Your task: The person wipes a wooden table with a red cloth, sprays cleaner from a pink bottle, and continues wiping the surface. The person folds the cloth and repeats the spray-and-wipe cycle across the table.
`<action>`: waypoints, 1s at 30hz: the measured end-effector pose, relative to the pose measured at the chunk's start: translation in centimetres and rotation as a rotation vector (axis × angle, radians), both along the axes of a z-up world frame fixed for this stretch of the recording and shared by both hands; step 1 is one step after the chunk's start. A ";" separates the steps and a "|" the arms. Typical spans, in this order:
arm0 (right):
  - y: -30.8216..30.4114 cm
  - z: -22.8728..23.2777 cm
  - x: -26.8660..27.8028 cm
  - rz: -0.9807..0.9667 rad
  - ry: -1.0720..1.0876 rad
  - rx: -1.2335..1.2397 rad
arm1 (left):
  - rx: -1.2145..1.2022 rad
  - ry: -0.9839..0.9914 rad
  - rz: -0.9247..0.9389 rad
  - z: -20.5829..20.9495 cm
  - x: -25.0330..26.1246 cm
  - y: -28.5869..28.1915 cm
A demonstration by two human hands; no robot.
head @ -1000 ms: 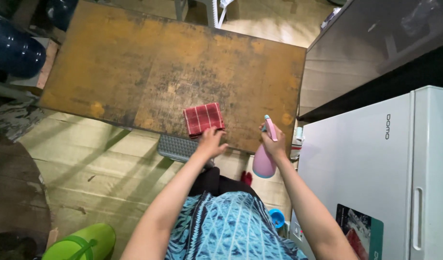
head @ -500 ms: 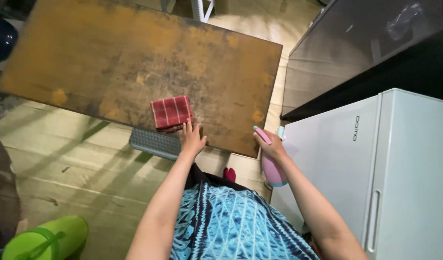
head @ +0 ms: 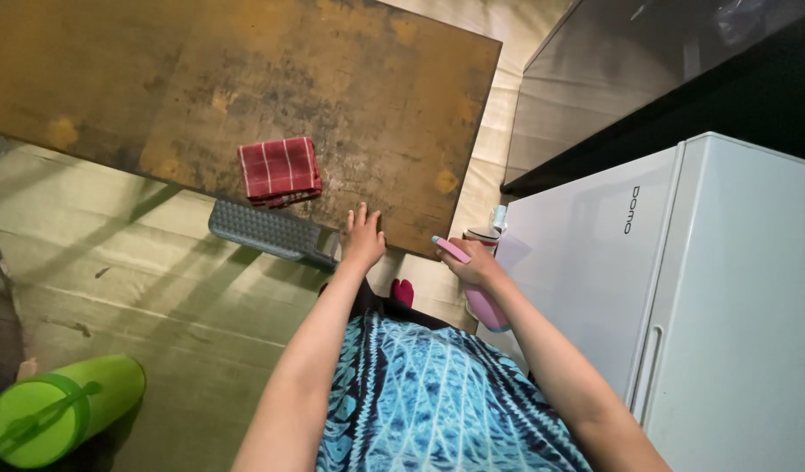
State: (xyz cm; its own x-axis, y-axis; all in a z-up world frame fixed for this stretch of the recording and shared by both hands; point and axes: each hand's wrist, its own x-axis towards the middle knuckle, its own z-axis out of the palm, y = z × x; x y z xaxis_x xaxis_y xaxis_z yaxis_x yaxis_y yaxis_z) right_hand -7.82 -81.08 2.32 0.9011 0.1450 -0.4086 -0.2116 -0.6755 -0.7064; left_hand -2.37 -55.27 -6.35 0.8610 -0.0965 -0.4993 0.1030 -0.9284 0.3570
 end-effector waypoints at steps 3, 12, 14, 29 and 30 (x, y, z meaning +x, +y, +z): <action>-0.1 0.4 0.2 0.007 -0.009 -0.006 | -0.056 -0.070 0.005 -2.4 0.0 0.5; 0.1 1.8 1.9 -0.027 0.077 -0.012 | -0.085 0.033 -0.029 0.4 0.8 1.7; 0.2 0.9 1.7 -0.025 0.077 -0.005 | -0.058 0.029 -0.040 -1.0 0.9 1.8; 0.4 -0.4 1.4 0.012 0.027 0.047 | 0.000 0.023 -0.070 -3.5 1.7 2.4; 0.3 -0.8 1.5 0.009 0.013 0.068 | -0.005 0.015 -0.067 -3.3 1.7 2.4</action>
